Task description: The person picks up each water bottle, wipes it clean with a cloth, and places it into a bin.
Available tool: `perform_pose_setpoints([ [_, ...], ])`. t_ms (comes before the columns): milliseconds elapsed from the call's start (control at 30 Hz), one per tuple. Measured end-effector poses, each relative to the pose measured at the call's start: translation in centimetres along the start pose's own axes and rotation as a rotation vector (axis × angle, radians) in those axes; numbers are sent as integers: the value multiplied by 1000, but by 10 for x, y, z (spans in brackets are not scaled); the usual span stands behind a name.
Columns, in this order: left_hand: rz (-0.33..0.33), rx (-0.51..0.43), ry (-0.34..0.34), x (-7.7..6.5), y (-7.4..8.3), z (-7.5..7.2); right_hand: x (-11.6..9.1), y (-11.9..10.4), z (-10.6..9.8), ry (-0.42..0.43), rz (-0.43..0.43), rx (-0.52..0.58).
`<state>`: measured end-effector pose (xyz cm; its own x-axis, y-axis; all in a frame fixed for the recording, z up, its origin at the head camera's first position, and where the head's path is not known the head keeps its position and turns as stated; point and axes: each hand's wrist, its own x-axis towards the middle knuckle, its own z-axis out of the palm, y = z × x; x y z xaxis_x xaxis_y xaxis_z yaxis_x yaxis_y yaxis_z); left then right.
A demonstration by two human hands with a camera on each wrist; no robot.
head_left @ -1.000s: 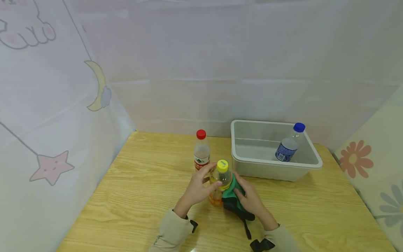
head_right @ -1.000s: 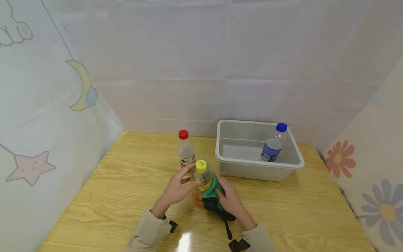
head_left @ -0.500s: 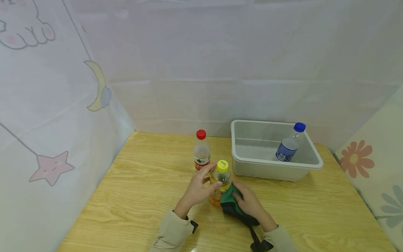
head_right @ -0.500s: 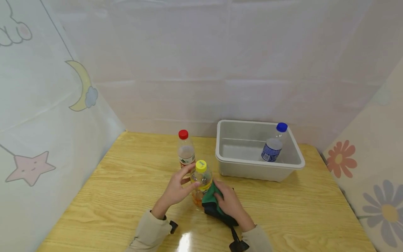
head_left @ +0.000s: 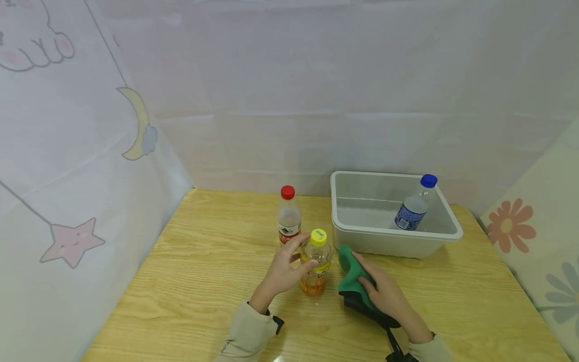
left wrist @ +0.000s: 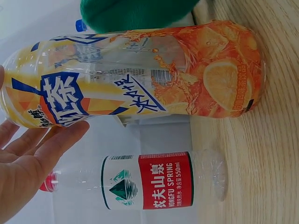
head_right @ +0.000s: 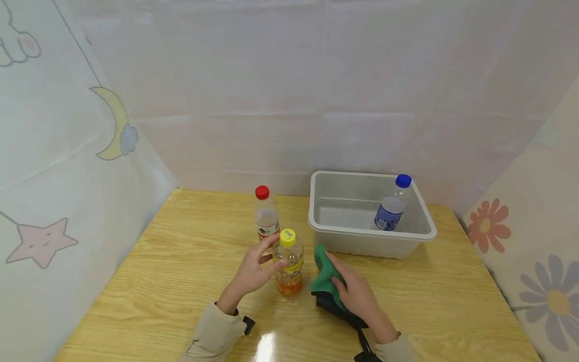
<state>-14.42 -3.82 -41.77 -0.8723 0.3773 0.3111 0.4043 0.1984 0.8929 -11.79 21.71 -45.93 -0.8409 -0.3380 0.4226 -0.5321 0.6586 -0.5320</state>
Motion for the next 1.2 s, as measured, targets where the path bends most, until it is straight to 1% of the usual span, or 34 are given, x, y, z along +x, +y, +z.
perform_pose_setpoints([
  [100,13,5,5,0,-4,0,-6,5,-14,16,-22,-48],
  [233,28,23,4,-1,-4,-1,-15,14,-31,30,-44,-111],
  [467,40,34,4,-1,-3,-2,-28,27,-52,9,0,-181],
  [567,44,33,2,-1,-3,-2,-31,31,-58,8,21,-185],
  [733,32,40,6,-1,-5,-2,-36,36,-66,7,45,-195],
  [900,32,33,5,-1,-6,-2,-40,44,-74,2,70,-226],
  [1067,47,29,-2,-1,-6,-1,-46,53,-78,-28,98,-289],
  [1200,51,27,-3,-1,-5,-1,-49,58,-76,-62,111,-328],
])
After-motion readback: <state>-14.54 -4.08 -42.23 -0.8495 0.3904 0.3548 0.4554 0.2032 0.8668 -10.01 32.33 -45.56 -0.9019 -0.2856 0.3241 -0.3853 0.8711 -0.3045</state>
